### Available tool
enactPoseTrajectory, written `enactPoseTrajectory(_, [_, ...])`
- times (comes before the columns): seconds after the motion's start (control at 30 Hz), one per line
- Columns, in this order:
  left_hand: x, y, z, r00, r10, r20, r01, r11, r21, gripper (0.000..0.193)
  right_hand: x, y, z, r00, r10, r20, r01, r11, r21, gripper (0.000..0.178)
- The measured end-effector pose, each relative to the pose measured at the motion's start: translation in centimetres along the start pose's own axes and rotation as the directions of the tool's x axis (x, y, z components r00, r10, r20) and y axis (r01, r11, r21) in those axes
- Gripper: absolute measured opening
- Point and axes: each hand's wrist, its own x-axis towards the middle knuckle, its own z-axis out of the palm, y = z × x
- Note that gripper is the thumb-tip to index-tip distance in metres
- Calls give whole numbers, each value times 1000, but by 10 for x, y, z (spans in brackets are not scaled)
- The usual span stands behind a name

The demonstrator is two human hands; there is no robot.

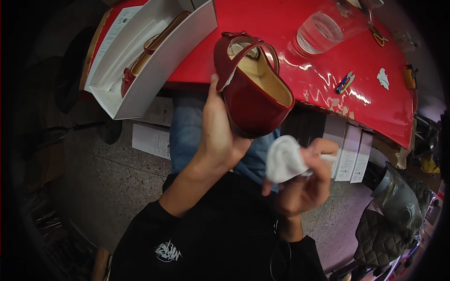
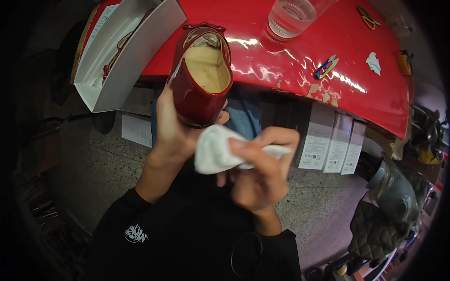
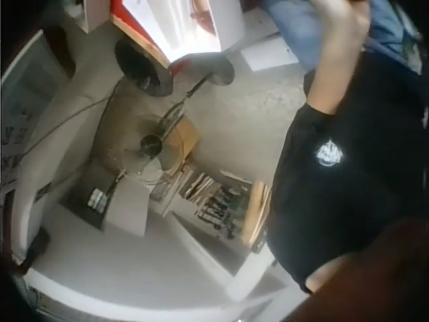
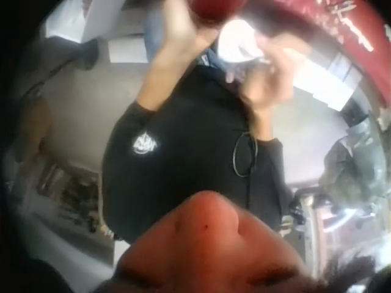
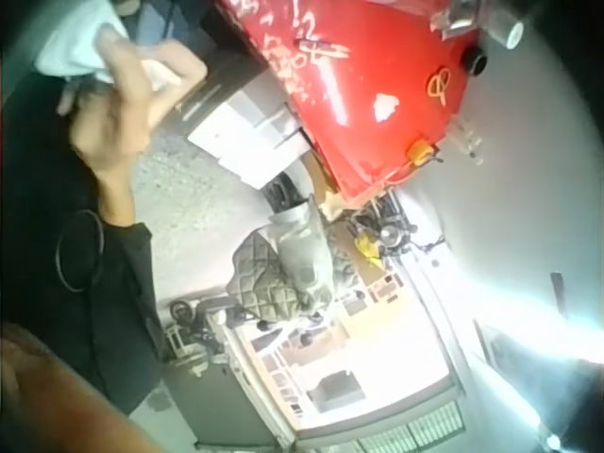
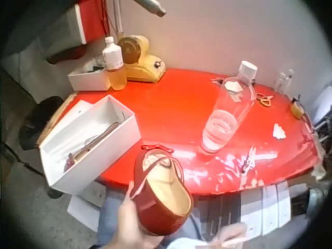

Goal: Cleaning a pair of red shoes with a cloth and cleaning fluid before packaging them into a box.

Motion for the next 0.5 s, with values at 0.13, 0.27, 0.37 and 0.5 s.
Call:
enactPoseTrajectory(0.13, [1, -16, 26, 916, 219, -337, -64, 908, 415, 69, 5, -8, 20, 994, -108, -8, 98, 928, -361, 51])
enactPoseTrajectory(0.27, [7, -18, 18, 920, 335, -206, -197, 847, 494, 73, 17, 14, 15, 965, 14, -263, -51, 990, -133, 29])
enactPoseTrajectory(0.37, [6, -18, 22, 915, 343, -212, -212, 856, 472, 61, 20, 19, 7, 903, 281, -327, -236, 957, 169, 29])
enactPoseTrajectory(0.5, [10, -25, 24, 934, 311, -178, -188, 848, 495, 75, -4, 1, -3, 991, 17, -135, -38, 988, -152, 43])
